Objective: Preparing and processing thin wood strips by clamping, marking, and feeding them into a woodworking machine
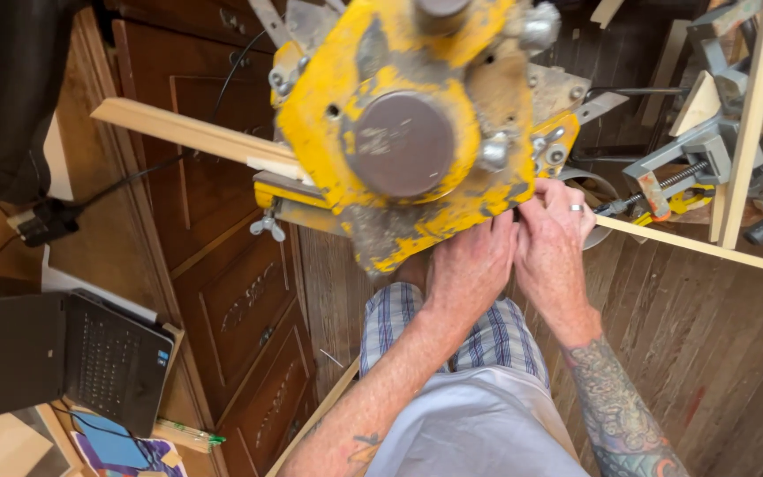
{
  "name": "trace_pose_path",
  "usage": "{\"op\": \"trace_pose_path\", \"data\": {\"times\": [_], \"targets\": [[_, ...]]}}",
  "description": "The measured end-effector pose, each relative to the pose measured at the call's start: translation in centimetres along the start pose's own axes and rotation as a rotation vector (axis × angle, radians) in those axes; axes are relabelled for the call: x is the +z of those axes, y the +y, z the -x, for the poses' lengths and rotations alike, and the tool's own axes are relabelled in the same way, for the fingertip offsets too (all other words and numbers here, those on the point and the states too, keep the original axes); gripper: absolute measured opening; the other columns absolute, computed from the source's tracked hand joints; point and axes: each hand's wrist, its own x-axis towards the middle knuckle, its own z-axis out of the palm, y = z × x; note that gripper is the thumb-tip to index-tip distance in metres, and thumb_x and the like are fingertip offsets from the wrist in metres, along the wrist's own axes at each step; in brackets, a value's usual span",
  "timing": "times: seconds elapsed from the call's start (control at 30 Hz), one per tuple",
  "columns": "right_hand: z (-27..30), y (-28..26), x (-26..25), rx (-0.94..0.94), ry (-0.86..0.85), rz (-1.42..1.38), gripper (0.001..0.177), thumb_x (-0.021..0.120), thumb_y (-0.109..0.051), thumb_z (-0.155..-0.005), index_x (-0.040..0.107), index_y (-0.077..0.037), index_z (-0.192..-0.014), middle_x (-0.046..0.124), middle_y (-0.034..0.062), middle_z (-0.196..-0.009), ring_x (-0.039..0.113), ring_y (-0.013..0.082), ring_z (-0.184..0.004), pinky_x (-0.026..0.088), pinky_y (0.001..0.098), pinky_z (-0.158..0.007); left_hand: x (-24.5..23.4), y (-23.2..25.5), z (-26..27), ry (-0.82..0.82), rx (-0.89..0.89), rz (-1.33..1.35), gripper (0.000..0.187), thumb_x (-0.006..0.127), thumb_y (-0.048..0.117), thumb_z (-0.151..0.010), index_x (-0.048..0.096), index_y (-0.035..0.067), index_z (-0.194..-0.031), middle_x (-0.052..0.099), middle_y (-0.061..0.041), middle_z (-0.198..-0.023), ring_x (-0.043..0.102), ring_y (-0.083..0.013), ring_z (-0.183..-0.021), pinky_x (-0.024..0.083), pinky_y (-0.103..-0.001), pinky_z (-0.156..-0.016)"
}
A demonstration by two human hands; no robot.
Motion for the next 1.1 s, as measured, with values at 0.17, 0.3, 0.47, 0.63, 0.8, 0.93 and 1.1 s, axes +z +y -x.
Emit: {"op": "trace_pose_path", "data": {"times": [0.17, 0.3, 0.47, 0.63, 0.8, 0.93, 1.1], "targets": [[0.8, -0.3, 0.7, -0.038, -0.003, -0.006, 0.037, 0.050, 0.003, -0.100, 0.067, -0.016, -0.128, 0.050, 0.0112, -0.126, 0.043, 0.0295, -0.119, 0.029, 0.0516, -0.105, 2.1, 0.3, 2.1, 0.029, -0.037, 0.014, 0.022, 0.054, 0.031, -0.097, 0.066, 0.015, -0.105, 0.056, 0.000, -0.082, 0.067, -0.0201, -0.088, 0.060, -0.034, -0.089], [1.1, -0.5, 1.2, -0.063, -0.023, 0.010, 0.032, 0.051, -0.002, -0.106, 0.067, -0.016, -0.129, 0.049, 0.0125, -0.123, 0.042, 0.0308, -0.117, 0.030, 0.0495, -0.101, 1.4, 0.0, 2.7, 0.056, -0.072, -0.024, 0.018, 0.061, 0.036, -0.091, 0.064, 0.020, -0.099, 0.055, 0.003, -0.084, 0.065, -0.0158, -0.091, 0.059, -0.029, -0.087], [1.2, -1.5, 1.2, -0.046, -0.062, 0.024, 0.027, 0.046, 0.001, -0.102, 0.067, -0.010, -0.116, 0.044, 0.0128, -0.111, 0.037, 0.0325, -0.108, 0.028, 0.0486, -0.090, -0.1, -1.1, 2.4, -0.041, -0.049, -0.046, 0.004, 0.066, 0.028, -0.088, 0.065, 0.024, -0.088, 0.054, 0.003, -0.084, 0.059, -0.0168, -0.084, 0.051, -0.030, -0.075], [1.4, -1.4, 1.4, -0.043, -0.076, 0.076, 0.018, 0.044, 0.003, -0.091, 0.061, -0.002, -0.096, 0.043, 0.0124, -0.103, 0.036, 0.0342, -0.100, 0.027, 0.0461, -0.081, -0.7, -1.6, 2.5, -0.116, -0.005, -0.056, 0.014, 0.068, 0.020, -0.086, 0.063, 0.029, -0.076, 0.057, 0.004, -0.085, 0.059, -0.0185, -0.083, 0.044, -0.034, -0.072], [1.2, -1.3, 1.2, -0.064, -0.063, 0.076, 0.016, 0.050, -0.004, -0.099, 0.065, -0.004, -0.102, 0.049, 0.0135, -0.105, 0.038, 0.0364, -0.102, 0.030, 0.0485, -0.083, -0.7, -1.7, 2.4, -0.151, 0.051, 0.016, 0.010, 0.061, 0.024, -0.094, 0.069, 0.024, -0.088, 0.057, 0.001, -0.086, 0.059, -0.0208, -0.086, 0.045, -0.038, -0.081], [1.0, -0.4, 1.5, 0.007, -0.067, -0.017, 0.030, 0.049, 0.001, -0.103, 0.071, -0.016, -0.113, 0.047, 0.0106, -0.112, 0.039, 0.0294, -0.114, 0.030, 0.0462, -0.096, 0.0, -2.4, 1.9, -0.020, 0.112, -0.020, 0.026, 0.056, 0.037, -0.092, 0.065, 0.013, -0.097, 0.051, -0.002, -0.080, 0.058, -0.0196, -0.078, 0.056, -0.038, -0.085], [0.7, 0.0, 1.1, 0.006, -0.096, -0.011, 0.032, 0.045, 0.003, -0.103, 0.071, -0.015, -0.111, 0.047, 0.0096, -0.115, 0.039, 0.0284, -0.114, 0.032, 0.0467, -0.096, 0.7, -2.0, 1.9, 0.056, 0.010, 0.034, 0.032, 0.054, 0.035, -0.096, 0.068, 0.008, -0.108, 0.061, -0.009, -0.085, 0.069, -0.0295, -0.100, 0.056, -0.044, -0.102]]}}
